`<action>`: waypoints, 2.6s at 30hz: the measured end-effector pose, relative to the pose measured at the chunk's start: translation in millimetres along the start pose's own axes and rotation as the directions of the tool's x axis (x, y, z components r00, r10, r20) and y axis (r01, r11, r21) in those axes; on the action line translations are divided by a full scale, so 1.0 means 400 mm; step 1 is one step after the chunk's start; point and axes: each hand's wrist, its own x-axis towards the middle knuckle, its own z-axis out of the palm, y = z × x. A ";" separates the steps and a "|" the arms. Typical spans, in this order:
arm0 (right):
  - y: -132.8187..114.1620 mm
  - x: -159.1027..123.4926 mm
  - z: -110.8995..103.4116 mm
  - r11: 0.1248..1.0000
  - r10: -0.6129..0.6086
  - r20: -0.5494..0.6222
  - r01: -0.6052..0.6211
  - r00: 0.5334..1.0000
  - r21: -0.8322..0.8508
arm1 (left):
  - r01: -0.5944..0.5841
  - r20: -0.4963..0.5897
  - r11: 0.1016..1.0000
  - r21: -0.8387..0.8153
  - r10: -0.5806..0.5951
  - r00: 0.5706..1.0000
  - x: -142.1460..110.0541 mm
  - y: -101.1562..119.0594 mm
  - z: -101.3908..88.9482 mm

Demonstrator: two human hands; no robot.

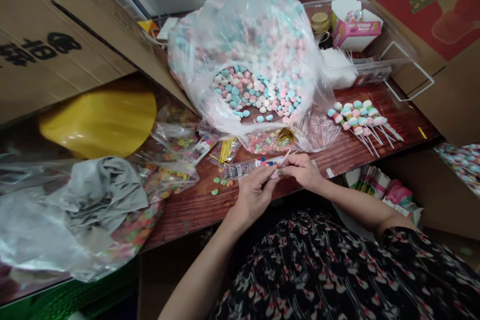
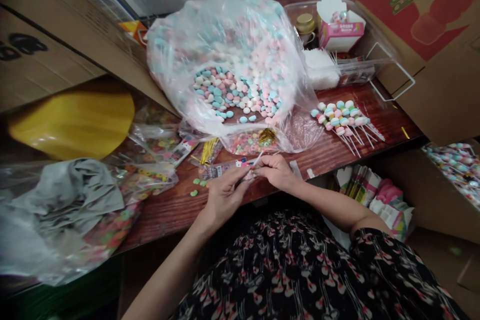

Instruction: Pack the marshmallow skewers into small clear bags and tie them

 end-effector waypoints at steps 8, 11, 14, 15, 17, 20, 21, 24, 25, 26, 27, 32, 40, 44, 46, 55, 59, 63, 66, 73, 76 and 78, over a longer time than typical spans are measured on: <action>0.059 -0.063 0.117 0.966 0.213 0.337 -0.249 0.917 0.067 | 0.106 -0.045 0.990 0.096 -0.102 0.994 -0.180 0.015 -0.093; 0.059 -0.061 0.128 0.908 -0.149 0.433 0.297 0.889 -0.297 | 0.413 -0.150 0.903 0.117 -0.395 0.906 -0.332 -0.007 -0.190; 0.074 -0.040 0.101 0.636 -0.303 0.540 0.589 0.785 -0.499 | 0.719 -0.168 0.666 0.198 -0.700 0.695 -0.520 -0.049 -0.300; 0.082 -0.032 0.087 0.592 -0.321 0.535 0.606 0.782 -0.531 | 0.779 -0.138 0.569 0.264 -0.777 0.614 -0.578 -0.063 -0.329; 0.095 -0.019 0.057 0.553 -0.344 0.482 0.589 0.806 -0.590 | 0.797 -0.132 0.325 0.510 -0.886 0.445 -0.662 -0.085 -0.366; 0.099 -0.013 0.021 0.522 -0.363 0.411 0.548 0.836 -0.654 | 0.607 -0.102 0.258 0.751 -0.864 0.494 -0.665 -0.091 -0.360; 0.095 -0.014 0.013 0.518 -0.366 0.398 0.539 0.841 -0.664 | 0.542 -0.043 0.373 0.753 -0.794 0.606 -0.627 -0.087 -0.344; 0.080 -0.026 0.007 0.528 -0.369 0.364 0.515 0.855 -0.676 | 0.291 -0.042 0.619 0.729 -0.384 0.922 -0.426 -0.071 -0.280; 0.076 -0.031 0.009 0.527 -0.364 0.358 0.507 0.860 -0.682 | 0.189 0.000 0.659 0.728 -0.275 0.961 -0.343 -0.069 -0.257; 0.072 -0.037 0.012 0.521 -0.360 0.354 0.501 0.863 -0.691 | 0.092 0.066 0.692 0.716 -0.198 0.978 -0.260 -0.069 -0.235; 0.070 -0.043 0.014 0.510 -0.359 0.352 0.497 0.864 -0.702 | 0.011 0.130 0.714 0.700 -0.143 0.981 -0.181 -0.073 -0.214; 0.070 -0.082 -0.017 0.441 -0.371 0.324 0.472 0.870 -0.763 | -0.104 0.334 0.637 0.764 -0.252 0.908 0.069 -0.126 -0.129; 0.093 -0.163 -0.139 0.548 -0.297 0.077 0.236 0.952 -0.803 | -0.140 0.406 0.749 0.648 -0.185 0.895 0.074 -0.198 -0.130; 0.093 -0.164 -0.137 0.547 -0.278 0.089 0.234 0.956 -0.803 | -0.180 0.390 0.819 0.545 -0.058 0.919 0.074 -0.160 -0.148; 0.090 -0.159 -0.126 0.523 -0.294 0.109 0.256 0.950 -0.813 | -0.198 0.397 0.843 0.499 -0.019 0.918 0.077 -0.132 -0.141; 0.030 -0.067 -0.060 0.285 -0.239 0.248 0.312 0.939 -0.906 | -0.241 0.389 0.829 0.504 0.031 0.921 0.027 -0.105 -0.119; -0.011 0.029 0.007 0.163 -0.034 0.302 0.304 0.953 -0.939 | -0.148 0.265 0.849 0.507 0.010 0.964 -0.004 -0.109 -0.149; -0.014 0.092 0.060 0.104 0.033 0.266 0.261 0.963 -0.960 | -0.082 0.202 0.861 0.503 -0.025 0.979 -0.050 -0.119 -0.167; 0.002 0.104 0.070 0.099 0.042 0.238 0.233 0.970 -0.968 | -0.039 0.146 0.870 0.491 -0.037 0.989 -0.093 -0.132 -0.177; 0.033 0.089 0.058 0.089 -0.001 0.196 0.196 0.981 -0.977 | -0.007 0.040 0.896 0.444 -0.012 0.999 -0.133 -0.140 -0.182; 0.032 0.075 0.042 0.170 -0.099 0.183 0.198 0.978 -0.965 | -0.019 0.029 0.911 0.413 0.008 1.000 -0.129 -0.136 -0.174; 0.026 0.065 0.019 0.253 -0.170 0.151 0.191 0.974 -0.948 | -0.018 0.027 0.914 0.404 0.008 1.000 -0.124 -0.132 -0.168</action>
